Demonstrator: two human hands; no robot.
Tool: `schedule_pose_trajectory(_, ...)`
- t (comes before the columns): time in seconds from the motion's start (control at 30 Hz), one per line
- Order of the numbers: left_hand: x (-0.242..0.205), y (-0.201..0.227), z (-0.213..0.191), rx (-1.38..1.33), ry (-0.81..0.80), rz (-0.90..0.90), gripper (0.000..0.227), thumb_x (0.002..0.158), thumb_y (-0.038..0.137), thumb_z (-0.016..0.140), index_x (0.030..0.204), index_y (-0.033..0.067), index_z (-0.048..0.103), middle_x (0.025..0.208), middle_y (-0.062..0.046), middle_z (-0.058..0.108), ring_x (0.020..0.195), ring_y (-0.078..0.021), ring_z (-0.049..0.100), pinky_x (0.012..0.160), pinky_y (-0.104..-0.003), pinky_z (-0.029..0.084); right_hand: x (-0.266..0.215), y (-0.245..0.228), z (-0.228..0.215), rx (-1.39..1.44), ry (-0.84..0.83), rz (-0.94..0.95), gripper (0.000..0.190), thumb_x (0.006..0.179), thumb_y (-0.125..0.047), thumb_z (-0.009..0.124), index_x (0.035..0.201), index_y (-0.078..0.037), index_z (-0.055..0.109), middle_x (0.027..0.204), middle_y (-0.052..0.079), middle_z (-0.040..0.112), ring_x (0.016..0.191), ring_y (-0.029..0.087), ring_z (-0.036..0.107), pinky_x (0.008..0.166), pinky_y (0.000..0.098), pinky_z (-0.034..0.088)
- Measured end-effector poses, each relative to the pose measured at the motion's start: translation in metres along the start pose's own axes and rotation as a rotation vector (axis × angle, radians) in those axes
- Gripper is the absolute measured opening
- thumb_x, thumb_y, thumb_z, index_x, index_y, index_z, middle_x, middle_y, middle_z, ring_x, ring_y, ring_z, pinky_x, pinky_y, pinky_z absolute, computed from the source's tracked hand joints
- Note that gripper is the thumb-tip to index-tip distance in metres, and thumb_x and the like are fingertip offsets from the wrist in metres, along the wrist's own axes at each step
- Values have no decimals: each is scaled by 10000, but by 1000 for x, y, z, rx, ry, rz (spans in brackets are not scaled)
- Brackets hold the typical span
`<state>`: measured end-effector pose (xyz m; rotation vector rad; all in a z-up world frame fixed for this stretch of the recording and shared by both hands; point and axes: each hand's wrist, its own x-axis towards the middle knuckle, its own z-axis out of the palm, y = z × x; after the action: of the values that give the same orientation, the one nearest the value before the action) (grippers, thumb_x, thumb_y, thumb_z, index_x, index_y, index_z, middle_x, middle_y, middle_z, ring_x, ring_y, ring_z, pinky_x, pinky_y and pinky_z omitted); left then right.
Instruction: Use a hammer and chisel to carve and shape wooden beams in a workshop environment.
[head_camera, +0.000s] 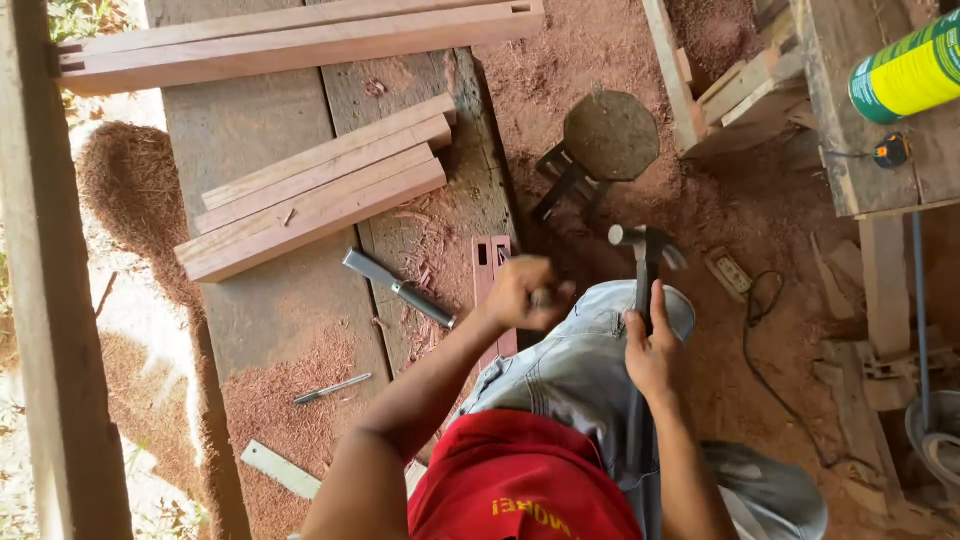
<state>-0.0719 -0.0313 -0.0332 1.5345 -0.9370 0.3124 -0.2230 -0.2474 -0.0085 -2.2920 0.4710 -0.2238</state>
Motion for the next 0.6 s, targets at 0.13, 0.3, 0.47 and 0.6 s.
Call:
schedule_pose_trajectory(0.13, 108, -16, -17, 29, 180, -506, 311, 903, 251, 727, 711, 64, 568, 640, -84, 615, 568, -134, 556, 511, -318, 460, 9, 6, 2, 13, -204, 274, 727, 1019, -432, 516, 1666, -214, 266, 844, 104, 704, 632, 222, 582, 577, 378, 491)
schedule_pose_trajectory(0.3, 142, -156, -49, -110, 426, -1015, 236, 961, 363, 648, 846, 163, 699, 634, -14, 625, 511, -108, 474, 458, -305, 371, 9, -11, 2, -94, -185, 259, 713, 1021, -483, 504, 1660, -231, 315, 745, 108, 677, 588, 211, 572, 561, 378, 469)
schedule_pose_trajectory(0.47, 121, -193, -53, 98, 479, -964, 444, 993, 505, 616, 931, 66, 583, 677, -5, 612, 512, -74, 531, 435, -258, 460, 8, -1, 10, -25, -26, -87, 658, 1084, -469, 536, 1626, -141, 359, 829, 31, 685, 633, 96, 598, 540, 323, 481)
schedule_pose_trajectory(0.6, 123, -146, -54, -149, 442, -912, 440, 971, 507, 536, 1139, 101, 550, 682, -3, 582, 491, -81, 507, 401, -275, 422, 5, -10, 4, -116, -156, 167, 689, 1013, -450, 533, 1634, -209, 353, 543, 85, 517, 444, 197, 453, 439, 402, 370)
